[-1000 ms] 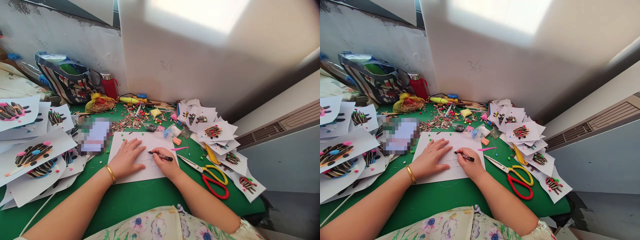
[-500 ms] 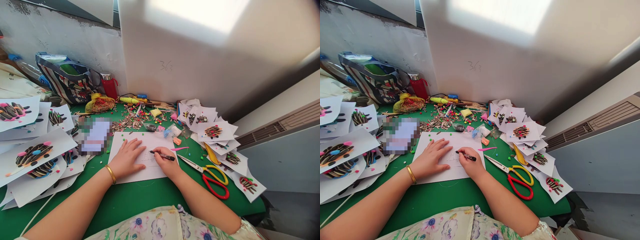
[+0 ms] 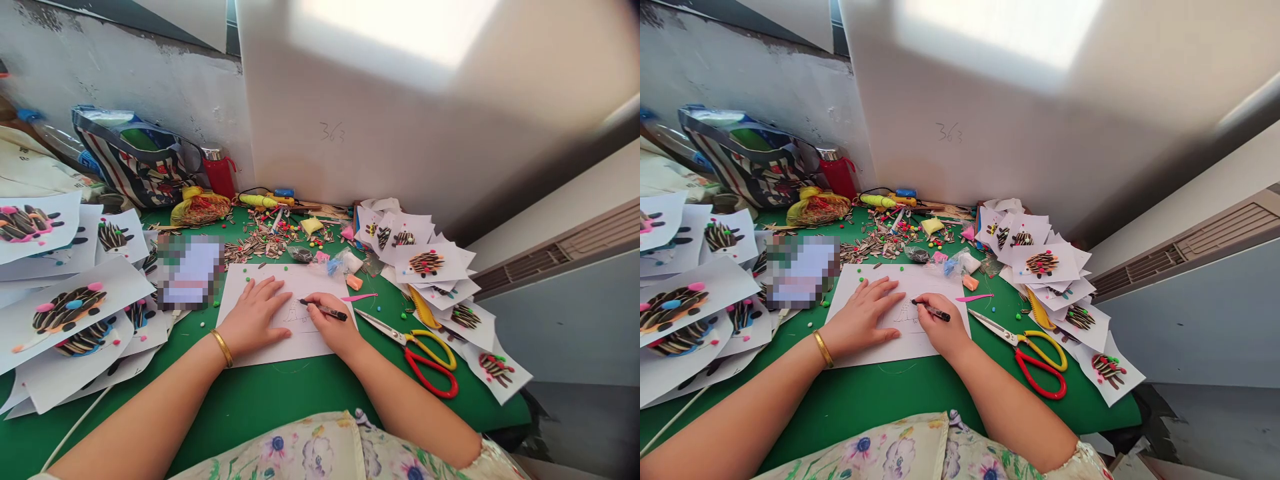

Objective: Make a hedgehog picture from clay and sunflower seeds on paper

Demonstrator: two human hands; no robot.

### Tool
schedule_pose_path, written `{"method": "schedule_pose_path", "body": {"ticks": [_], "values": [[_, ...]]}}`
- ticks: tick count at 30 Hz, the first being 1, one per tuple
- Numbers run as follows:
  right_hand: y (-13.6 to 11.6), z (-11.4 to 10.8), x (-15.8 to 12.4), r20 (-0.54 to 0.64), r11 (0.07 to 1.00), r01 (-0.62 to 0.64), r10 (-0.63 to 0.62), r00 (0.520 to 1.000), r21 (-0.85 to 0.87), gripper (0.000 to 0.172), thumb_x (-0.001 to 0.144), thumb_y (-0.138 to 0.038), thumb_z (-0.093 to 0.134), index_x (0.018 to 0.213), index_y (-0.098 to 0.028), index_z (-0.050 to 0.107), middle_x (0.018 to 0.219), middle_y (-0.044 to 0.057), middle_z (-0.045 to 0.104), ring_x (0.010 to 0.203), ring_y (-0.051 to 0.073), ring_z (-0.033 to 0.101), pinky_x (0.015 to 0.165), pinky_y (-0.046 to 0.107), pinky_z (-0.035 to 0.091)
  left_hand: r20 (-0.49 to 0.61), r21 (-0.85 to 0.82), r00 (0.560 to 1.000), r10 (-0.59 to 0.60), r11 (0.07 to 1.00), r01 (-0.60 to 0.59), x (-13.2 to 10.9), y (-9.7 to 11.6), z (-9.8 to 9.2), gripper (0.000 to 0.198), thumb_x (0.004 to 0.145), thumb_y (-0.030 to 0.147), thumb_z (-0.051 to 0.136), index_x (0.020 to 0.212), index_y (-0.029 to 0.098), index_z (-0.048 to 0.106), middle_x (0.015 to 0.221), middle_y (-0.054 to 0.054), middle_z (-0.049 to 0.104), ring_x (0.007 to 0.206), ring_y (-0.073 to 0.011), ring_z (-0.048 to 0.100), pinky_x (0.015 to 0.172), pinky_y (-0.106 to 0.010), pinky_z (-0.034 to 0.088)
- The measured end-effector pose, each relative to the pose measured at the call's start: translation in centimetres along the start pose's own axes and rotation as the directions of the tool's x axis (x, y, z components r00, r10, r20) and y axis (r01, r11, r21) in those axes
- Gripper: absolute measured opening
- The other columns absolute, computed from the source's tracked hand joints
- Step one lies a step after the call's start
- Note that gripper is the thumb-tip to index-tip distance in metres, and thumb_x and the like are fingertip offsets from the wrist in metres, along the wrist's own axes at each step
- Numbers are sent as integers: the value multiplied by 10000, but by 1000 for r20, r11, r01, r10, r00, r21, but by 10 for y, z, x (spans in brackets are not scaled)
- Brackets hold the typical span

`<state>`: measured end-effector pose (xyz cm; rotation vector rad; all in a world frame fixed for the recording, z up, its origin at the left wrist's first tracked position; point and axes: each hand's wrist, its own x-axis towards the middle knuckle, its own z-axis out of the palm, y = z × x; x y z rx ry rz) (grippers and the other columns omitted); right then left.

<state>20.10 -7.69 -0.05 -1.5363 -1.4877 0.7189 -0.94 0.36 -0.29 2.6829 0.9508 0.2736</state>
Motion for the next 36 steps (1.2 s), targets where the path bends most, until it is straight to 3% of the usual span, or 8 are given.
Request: {"method": "schedule_pose_path", "body": {"ticks": [14,23,36], "values": [[1,-1,0,-12,1000,-7,7,1000,0,177,875,-241,539,969,-230,688,970,23,697,953,192,624,869,325,489,7,11,1000,-8,1000,8,0,1,-1,754,732,552,722,1393,264,504,1526,-109,397,1446,-353,260,1186,-596,135],[1,0,0,-9,1000,10,-10,1000,3,209,896,-273,528,1032,-239,683,1055,34,696,1024,194,620,920,325,480,9,29,1000,-5,1000,5,0,0,1,763,734,552,715,1404,263,488,1536,-105,382,1450,-344,252,1188,-590,135],[-3,-1,-4,-15,999,-15,14,1000,-29,170,827,-207,538,871,-226,701,887,17,717,866,190,647,818,314,506,5,2,1000,-15,1000,15,0,1,0,750,727,550,722,1389,270,506,1523,-105,400,1443,-351,261,1185,-593,136]]}}
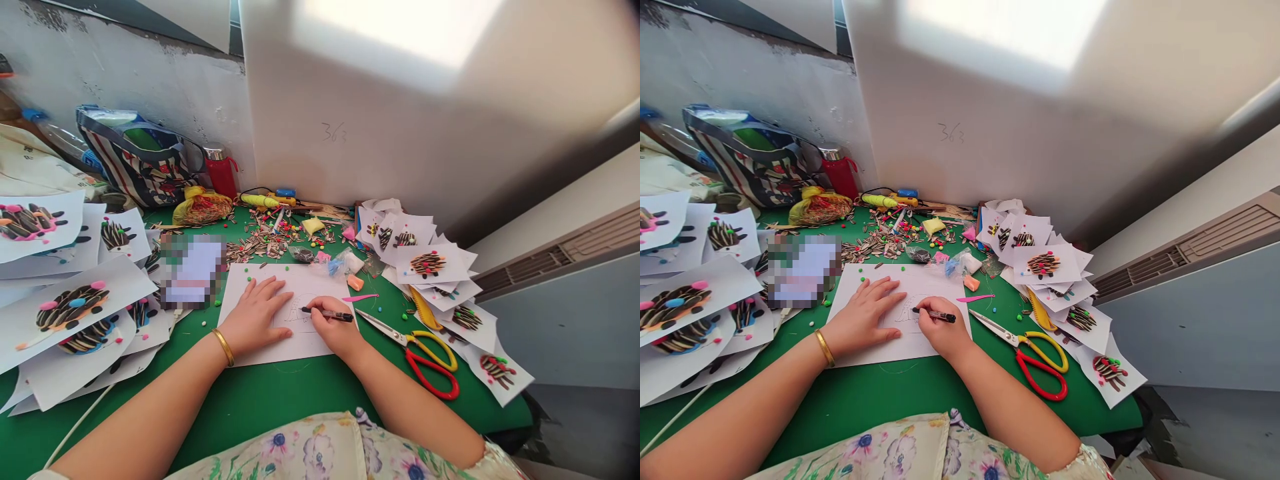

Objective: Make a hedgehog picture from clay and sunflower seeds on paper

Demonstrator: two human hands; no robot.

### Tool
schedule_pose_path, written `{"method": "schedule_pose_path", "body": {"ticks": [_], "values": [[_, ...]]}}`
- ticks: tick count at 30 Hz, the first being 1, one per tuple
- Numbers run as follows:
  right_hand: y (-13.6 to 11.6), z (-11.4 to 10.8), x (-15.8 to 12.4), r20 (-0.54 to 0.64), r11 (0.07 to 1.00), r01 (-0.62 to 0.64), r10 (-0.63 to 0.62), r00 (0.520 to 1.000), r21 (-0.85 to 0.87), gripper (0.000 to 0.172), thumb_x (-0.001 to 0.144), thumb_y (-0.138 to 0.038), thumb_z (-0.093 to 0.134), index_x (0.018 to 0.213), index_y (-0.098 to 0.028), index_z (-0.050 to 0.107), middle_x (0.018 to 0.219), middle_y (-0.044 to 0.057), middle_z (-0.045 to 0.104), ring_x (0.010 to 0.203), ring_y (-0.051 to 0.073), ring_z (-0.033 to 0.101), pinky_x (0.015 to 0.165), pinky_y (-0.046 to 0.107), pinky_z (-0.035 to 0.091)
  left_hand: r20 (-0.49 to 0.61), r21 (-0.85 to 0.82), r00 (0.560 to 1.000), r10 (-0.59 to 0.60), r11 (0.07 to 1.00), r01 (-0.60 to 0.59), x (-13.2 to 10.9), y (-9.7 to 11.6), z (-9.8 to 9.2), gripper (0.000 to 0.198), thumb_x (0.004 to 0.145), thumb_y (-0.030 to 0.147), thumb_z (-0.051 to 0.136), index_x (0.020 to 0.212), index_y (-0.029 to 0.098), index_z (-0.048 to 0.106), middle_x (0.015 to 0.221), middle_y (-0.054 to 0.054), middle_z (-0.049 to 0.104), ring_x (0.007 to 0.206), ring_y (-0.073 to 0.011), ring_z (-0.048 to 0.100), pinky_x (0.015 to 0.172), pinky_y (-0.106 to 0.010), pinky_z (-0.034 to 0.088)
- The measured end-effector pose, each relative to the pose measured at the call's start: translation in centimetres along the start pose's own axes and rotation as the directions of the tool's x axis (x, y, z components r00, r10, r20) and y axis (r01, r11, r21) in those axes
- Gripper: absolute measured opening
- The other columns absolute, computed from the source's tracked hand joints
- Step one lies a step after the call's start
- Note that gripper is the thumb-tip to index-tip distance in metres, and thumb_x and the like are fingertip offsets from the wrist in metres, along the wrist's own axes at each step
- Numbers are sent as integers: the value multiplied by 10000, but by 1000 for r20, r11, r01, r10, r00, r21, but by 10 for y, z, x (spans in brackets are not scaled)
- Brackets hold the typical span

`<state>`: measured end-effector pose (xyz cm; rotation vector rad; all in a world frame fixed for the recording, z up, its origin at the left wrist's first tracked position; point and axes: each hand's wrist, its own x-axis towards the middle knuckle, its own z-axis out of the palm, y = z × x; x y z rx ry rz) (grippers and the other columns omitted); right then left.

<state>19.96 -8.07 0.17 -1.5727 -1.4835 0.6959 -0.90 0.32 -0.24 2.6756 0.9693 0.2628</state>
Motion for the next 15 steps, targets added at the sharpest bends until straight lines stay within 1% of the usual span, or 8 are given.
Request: {"method": "schedule_pose_path", "body": {"ticks": [7,15], "values": [[0,1,-1,28,1000,27,-27,999,-13,174,835,-212,538,886,-236,702,900,17,720,887,195,647,824,320,503,2,-12,1000,3,1000,-3,0,1,-1,749,731,549,719,1391,266,506,1522,-115,402,1442,-357,264,1179,-611,138],[0,0,0,16,1000,2,-2,1000,-3,170,830,-211,534,866,-234,698,891,18,714,878,196,645,815,318,504,13,-2,1000,-5,1000,5,0,1,-2,752,726,542,727,1390,264,507,1526,-112,397,1446,-356,258,1184,-605,132]]}}
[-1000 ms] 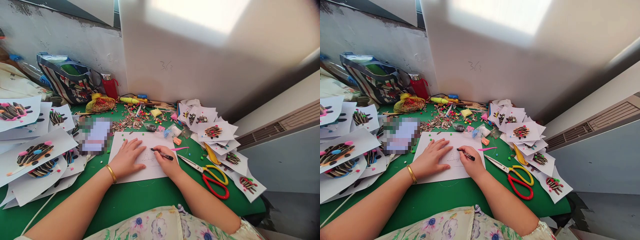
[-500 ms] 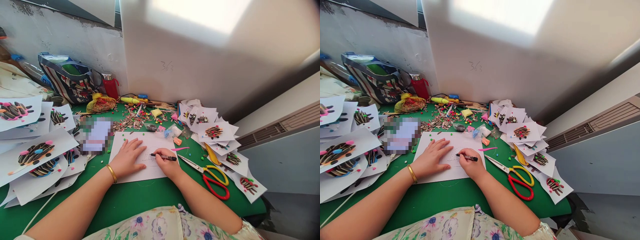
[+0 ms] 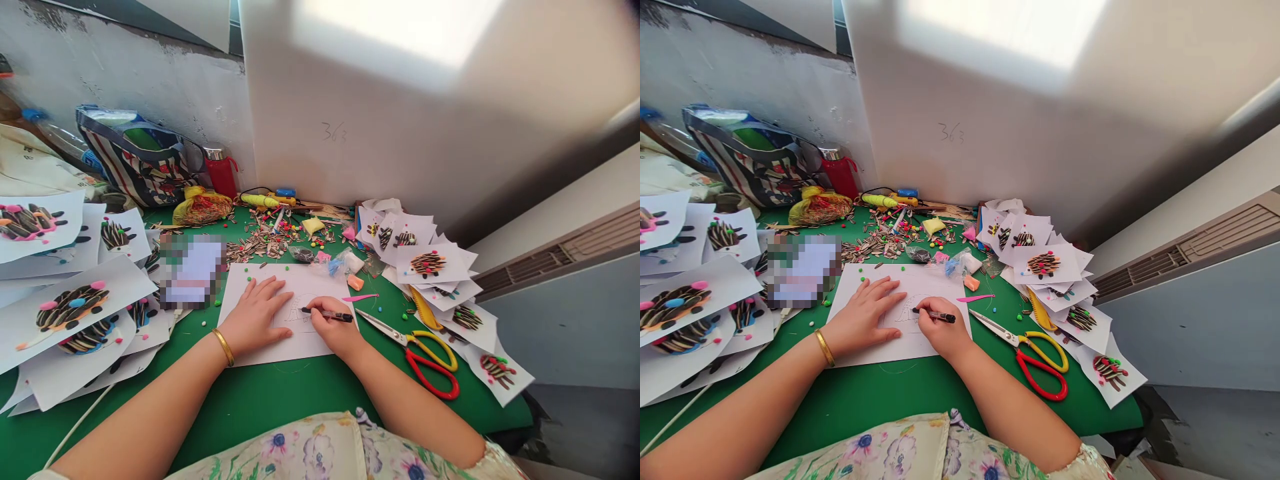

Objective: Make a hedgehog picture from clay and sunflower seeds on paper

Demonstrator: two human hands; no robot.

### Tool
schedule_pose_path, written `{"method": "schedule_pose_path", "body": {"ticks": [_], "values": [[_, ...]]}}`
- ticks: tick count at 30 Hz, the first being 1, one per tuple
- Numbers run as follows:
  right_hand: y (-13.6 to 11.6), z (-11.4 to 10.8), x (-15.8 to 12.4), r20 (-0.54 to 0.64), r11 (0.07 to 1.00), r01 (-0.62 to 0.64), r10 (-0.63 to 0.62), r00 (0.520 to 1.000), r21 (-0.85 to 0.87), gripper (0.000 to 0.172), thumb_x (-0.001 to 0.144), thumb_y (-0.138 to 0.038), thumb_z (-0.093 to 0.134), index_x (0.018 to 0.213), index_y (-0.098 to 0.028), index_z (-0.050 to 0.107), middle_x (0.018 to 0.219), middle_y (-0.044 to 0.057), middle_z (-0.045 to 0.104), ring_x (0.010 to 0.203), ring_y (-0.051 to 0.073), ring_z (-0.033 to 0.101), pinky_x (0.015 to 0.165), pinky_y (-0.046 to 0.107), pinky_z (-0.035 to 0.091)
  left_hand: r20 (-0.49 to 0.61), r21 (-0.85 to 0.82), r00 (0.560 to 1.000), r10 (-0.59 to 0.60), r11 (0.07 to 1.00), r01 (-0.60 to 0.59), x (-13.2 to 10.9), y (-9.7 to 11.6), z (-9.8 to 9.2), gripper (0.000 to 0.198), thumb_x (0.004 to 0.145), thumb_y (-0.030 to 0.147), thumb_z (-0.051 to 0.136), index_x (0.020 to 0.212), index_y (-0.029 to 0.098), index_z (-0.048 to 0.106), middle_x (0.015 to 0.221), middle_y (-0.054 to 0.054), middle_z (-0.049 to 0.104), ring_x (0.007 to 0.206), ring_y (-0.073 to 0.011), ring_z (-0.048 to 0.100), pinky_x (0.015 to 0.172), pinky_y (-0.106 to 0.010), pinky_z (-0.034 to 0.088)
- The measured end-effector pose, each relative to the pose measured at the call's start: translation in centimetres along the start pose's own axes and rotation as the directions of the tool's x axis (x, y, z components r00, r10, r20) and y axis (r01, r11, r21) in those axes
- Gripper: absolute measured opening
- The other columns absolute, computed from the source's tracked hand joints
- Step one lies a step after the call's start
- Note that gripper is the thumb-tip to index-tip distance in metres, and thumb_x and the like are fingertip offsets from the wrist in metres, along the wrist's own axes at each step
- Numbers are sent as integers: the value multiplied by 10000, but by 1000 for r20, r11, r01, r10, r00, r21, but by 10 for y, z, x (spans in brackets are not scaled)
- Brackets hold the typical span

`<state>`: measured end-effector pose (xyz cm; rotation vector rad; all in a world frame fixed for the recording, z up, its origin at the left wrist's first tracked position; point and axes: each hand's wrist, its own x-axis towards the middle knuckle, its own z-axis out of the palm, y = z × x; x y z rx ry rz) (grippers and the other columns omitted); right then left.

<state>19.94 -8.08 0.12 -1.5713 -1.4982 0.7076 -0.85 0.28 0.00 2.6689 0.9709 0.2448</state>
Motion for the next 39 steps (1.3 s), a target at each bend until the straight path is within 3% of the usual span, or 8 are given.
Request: {"method": "schedule_pose_path", "body": {"ticks": [31,39], "values": [[6,-6,2,-63,1000,-18,18,998,3,191,852,-251,525,931,-230,697,923,25,705,866,199,636,813,329,506,-17,-19,1000,3,1000,-4,0,0,1,746,722,535,733,1386,279,510,1522,-106,404,1445,-357,260,1185,-606,128],[7,-4,4,-22,1000,9,-9,1000,4,201,855,-239,526,951,-241,702,969,26,711,934,204,637,847,331,495,-14,-12,1000,9,1000,-9,-1,-2,2,750,729,545,723,1393,275,502,1526,-108,398,1445,-353,260,1184,-604,128]]}}
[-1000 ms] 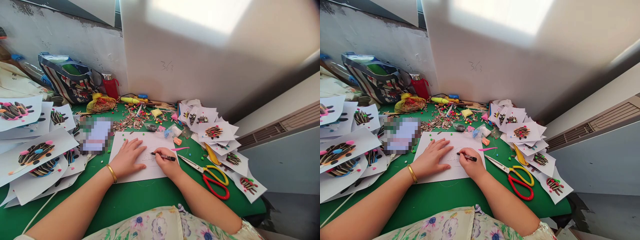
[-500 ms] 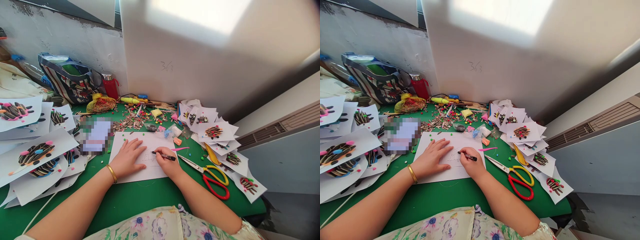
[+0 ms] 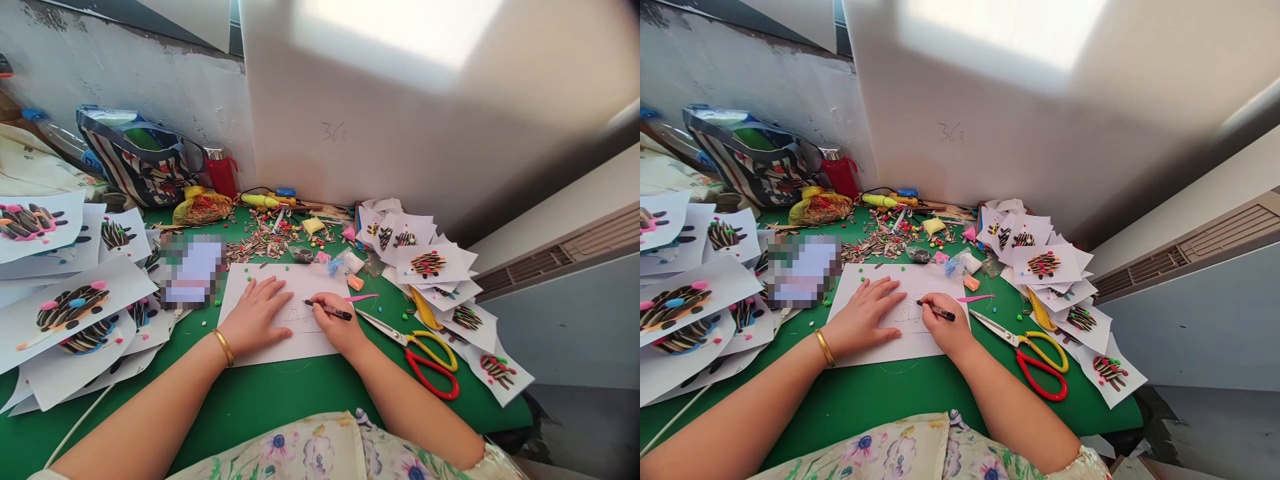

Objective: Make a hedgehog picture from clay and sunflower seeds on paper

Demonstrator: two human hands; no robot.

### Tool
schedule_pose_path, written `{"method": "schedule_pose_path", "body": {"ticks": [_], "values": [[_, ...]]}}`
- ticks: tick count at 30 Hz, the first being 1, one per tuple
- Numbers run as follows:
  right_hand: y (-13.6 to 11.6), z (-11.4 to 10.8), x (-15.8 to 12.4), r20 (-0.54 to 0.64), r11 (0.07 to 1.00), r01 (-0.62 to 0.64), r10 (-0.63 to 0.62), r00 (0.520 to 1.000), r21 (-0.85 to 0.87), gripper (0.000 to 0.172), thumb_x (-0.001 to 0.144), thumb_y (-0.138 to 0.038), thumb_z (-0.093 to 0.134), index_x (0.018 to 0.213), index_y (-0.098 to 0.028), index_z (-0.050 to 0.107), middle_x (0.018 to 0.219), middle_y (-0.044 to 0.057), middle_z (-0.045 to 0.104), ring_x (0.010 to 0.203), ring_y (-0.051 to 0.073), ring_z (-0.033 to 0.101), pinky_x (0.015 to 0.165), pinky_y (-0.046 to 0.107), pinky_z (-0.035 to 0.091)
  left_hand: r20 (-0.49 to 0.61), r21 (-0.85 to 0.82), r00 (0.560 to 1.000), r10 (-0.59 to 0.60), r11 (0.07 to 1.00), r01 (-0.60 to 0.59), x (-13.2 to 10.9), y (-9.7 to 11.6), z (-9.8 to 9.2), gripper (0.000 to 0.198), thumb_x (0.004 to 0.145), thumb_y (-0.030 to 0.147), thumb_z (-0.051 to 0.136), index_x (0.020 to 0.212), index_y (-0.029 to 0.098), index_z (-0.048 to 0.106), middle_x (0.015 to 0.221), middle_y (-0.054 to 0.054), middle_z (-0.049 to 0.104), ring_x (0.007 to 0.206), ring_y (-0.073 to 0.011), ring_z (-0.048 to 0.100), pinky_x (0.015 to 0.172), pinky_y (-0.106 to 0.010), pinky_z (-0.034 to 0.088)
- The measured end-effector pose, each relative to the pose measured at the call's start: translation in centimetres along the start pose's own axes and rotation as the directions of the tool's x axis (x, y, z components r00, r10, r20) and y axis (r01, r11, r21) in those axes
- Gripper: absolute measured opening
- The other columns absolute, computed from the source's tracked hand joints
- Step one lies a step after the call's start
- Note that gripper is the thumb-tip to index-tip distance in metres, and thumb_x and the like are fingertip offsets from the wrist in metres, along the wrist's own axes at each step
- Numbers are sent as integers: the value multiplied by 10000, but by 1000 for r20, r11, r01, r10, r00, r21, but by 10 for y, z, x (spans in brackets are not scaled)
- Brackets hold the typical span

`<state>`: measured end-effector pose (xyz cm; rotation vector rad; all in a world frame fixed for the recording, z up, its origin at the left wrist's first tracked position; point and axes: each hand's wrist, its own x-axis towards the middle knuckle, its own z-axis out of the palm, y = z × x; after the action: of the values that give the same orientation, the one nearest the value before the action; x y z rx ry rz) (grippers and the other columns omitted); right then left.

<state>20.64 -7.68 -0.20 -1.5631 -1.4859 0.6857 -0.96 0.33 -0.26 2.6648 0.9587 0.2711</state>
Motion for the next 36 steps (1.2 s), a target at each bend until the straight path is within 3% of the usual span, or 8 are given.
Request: {"method": "schedule_pose_path", "body": {"ticks": [36], "values": [[1,-1,1,-36,1000,-24,25,999,9,196,882,-270,523,989,-223,682,989,36,692,958,205,620,861,328,485,24,53,1000,-5,999,4,1,1,0,751,748,563,700,1405,262,492,1537,-110,382,1453,-346,247,1187,-589,133]]}}
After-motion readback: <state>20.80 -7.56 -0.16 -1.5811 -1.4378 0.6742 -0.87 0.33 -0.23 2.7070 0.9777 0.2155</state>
